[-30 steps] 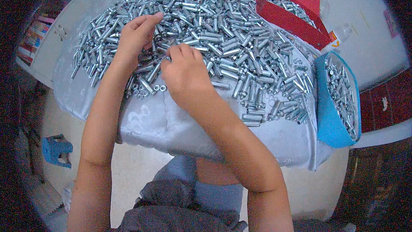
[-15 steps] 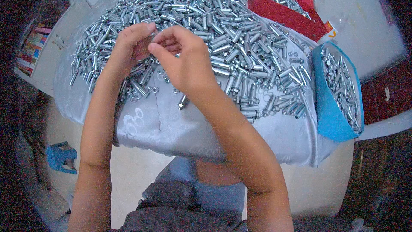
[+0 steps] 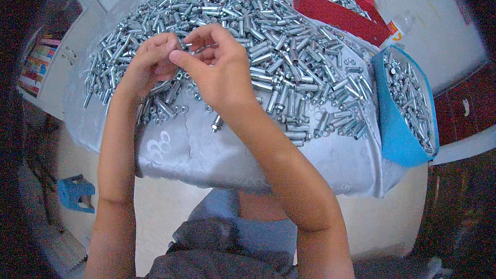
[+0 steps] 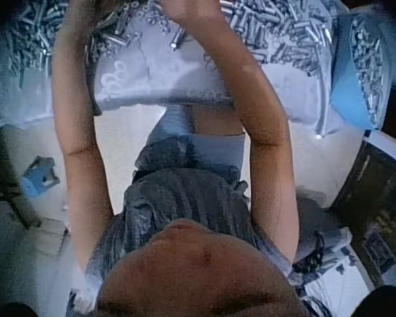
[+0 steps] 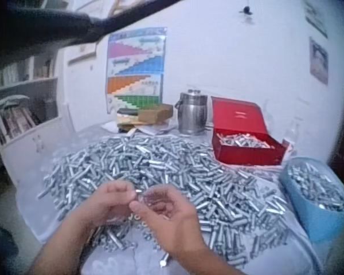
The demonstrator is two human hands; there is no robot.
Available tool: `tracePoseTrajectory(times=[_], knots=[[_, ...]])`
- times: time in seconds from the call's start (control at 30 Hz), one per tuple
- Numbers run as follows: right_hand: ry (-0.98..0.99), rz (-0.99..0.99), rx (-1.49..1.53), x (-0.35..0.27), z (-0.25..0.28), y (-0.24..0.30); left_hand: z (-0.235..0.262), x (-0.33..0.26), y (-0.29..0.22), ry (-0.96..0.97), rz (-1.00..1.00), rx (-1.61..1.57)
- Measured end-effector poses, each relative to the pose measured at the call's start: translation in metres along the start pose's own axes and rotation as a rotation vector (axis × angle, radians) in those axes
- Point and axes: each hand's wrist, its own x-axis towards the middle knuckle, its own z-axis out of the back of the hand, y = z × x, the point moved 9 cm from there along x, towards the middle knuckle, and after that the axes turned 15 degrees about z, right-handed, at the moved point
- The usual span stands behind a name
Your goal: The person sits at a table covered with a large pile of small, cylindrical metal parts. They repeatedly pick up individual parts and small rings, fit the rings onto the cylinders, and place the assembled units into a red box. The person continues this repetitive assembly process throughout the video.
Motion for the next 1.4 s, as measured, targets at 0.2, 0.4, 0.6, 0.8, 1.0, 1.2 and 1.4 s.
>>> tracePoseTrajectory(times=[0.2, 0.4, 0.6, 0.8, 1.0, 1.2, 1.4], knots=[[0.075, -0.030, -0.012, -0.001, -0.002, -0.010, -0.004, -0.003, -0.004, 0.044, -0.015, -0.068], [0.132, -0.195, 0.290, -0.006, -0.017, -0.013, -0.008, -0.005, -0.004, 0.141, -0.026, -0.062], [0.135, -0.051, 0.135, 0.000, -0.010, -0.005, -0.011, -0.007, -0.005, 0.146, -0.018, -0.041], [0.123, 0.295, -0.432, 0.003, 0.000, 0.021, -0.003, 0.002, 0.001, 0.057, 0.025, -0.091], [0.107, 0.354, -0.479, 0.002, -0.001, 0.022, -0.010, 0.001, 0.009, 0.071, 0.130, -0.292], [0.174, 0.360, -0.628, 0.002, -0.004, 0.022, -0.008, 0.000, -0.003, -0.060, 0.021, -0.058], [0.429, 0.337, -0.815, -0.011, -0.022, 0.001, 0.034, 0.007, 0.004, -0.203, 0.016, -0.439]])
